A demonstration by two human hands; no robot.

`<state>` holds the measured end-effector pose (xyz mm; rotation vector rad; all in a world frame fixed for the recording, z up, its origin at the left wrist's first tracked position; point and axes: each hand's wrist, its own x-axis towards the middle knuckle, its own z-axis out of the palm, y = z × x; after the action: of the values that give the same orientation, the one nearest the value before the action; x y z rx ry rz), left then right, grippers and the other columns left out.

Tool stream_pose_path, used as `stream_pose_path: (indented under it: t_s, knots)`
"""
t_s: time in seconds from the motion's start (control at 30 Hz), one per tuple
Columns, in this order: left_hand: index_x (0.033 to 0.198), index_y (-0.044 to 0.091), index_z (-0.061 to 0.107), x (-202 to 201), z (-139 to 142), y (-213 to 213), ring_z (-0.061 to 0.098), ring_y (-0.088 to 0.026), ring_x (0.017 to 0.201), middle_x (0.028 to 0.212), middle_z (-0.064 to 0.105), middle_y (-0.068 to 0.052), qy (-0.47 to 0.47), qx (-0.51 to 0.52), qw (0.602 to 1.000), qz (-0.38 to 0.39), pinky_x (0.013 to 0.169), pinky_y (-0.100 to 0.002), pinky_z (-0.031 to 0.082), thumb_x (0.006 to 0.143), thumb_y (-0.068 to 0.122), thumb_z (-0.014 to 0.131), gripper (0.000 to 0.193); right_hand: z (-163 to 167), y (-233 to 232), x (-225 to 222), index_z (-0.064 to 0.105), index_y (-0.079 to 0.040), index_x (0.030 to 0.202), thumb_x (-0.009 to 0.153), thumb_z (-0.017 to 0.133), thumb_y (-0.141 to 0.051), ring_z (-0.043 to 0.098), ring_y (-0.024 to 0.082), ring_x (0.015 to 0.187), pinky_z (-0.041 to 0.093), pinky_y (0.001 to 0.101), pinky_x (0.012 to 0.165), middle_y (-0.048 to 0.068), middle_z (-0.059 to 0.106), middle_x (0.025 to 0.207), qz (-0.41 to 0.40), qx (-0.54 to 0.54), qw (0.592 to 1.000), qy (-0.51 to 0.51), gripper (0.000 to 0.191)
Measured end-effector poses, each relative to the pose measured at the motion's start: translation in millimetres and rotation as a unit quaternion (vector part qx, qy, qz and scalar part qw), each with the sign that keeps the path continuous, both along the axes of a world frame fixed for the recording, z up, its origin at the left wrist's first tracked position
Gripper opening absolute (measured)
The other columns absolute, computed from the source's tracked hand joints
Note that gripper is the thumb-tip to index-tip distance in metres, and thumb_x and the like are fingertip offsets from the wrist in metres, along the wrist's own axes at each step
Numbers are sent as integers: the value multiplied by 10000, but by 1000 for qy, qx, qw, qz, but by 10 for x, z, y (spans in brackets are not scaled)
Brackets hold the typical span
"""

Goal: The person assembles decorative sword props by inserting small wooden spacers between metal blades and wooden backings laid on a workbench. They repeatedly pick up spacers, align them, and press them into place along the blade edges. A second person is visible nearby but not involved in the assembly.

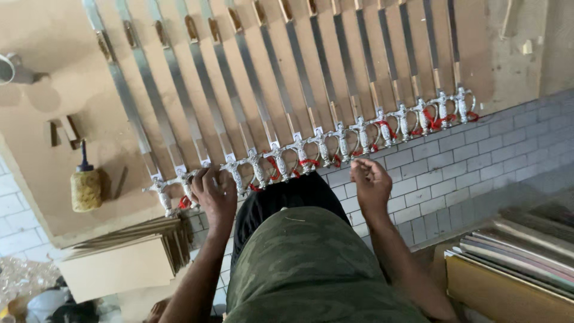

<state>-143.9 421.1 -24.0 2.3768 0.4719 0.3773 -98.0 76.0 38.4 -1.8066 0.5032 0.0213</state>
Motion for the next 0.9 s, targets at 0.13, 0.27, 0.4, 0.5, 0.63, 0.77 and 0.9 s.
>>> stream_pose_path:
  t_s: [0.13, 0.27, 0.4, 0.5, 0.63, 0.77, 0.9]
  knots:
    - [1258, 135, 621, 358, 43, -124, 538, -339, 1226, 1266, 597, -112, 2, -23, 998, -62, 1059, -516, 331, 878, 187, 779, 415, 47, 0, -157, 698, 57, 1167, 957, 739, -110, 651, 100, 786, 535, 238, 712, 90, 716, 908, -2, -41, 999, 19, 271]
    - [1246, 138, 635, 775, 184, -376, 545, -327, 1174, 1269, 613, -102, 1, -44, 994, -99, 1031, -491, 347, 844, 194, 791, 435, 74, -107, 46, 660, 56, 1207, 955, 732, -68, 665, 87, 915, 567, 235, 803, 79, 727, 1051, 33, -7, 999, -34, 290]
    - [1271, 134, 641, 1133, 322, -817, 558, -301, 1167, 1264, 612, -100, -6, -74, 989, -126, 1056, -483, 376, 893, 220, 806, 421, 82, -373, 673, 630, 44, 1262, 946, 747, -55, 685, 98, 951, 578, 236, 830, 84, 723, 1115, 81, 34, 995, -57, 352]
    - [1276, 116, 636, 1369, 377, -1134, 559, -316, 1237, 1288, 616, -105, -10, -101, 986, -135, 1034, -483, 375, 842, 208, 790, 470, 90, -513, 1379, 616, 33, 1297, 923, 777, -71, 688, 124, 973, 595, 254, 848, 107, 705, 1166, 147, -10, 987, -67, 421]
    - [1280, 118, 646, 1556, 410, -1537, 535, -335, 1295, 1313, 612, -127, 23, -104, 989, -105, 1088, -490, 356, 846, 215, 801, 470, 101, -605, 2385, 626, -6, 1326, 864, 858, -150, 730, 207, 1028, 614, 325, 892, 152, 703, 1225, 280, -213, 931, -96, 537]
    - [1281, 118, 644, 1679, 435, -1804, 539, -329, 1285, 1317, 615, -132, 51, -107, 991, -62, 1079, -480, 360, 835, 212, 795, 480, 2, -468, 3402, 507, -3, 1456, 851, 882, -231, 605, 324, 1279, 510, 446, 1080, 211, 589, 1412, 387, -276, 866, -155, 748]
    - [1278, 121, 644, 1770, 459, -1954, 549, -313, 1273, 1308, 625, -116, 68, -115, 991, -31, 1077, -466, 374, 842, 214, 793, 470, -144, -96, 4257, 410, -22, 1533, 805, 909, -280, 469, 371, 1399, 350, 528, 1186, 233, 491, 1517, 468, -366, 775, -214, 920]
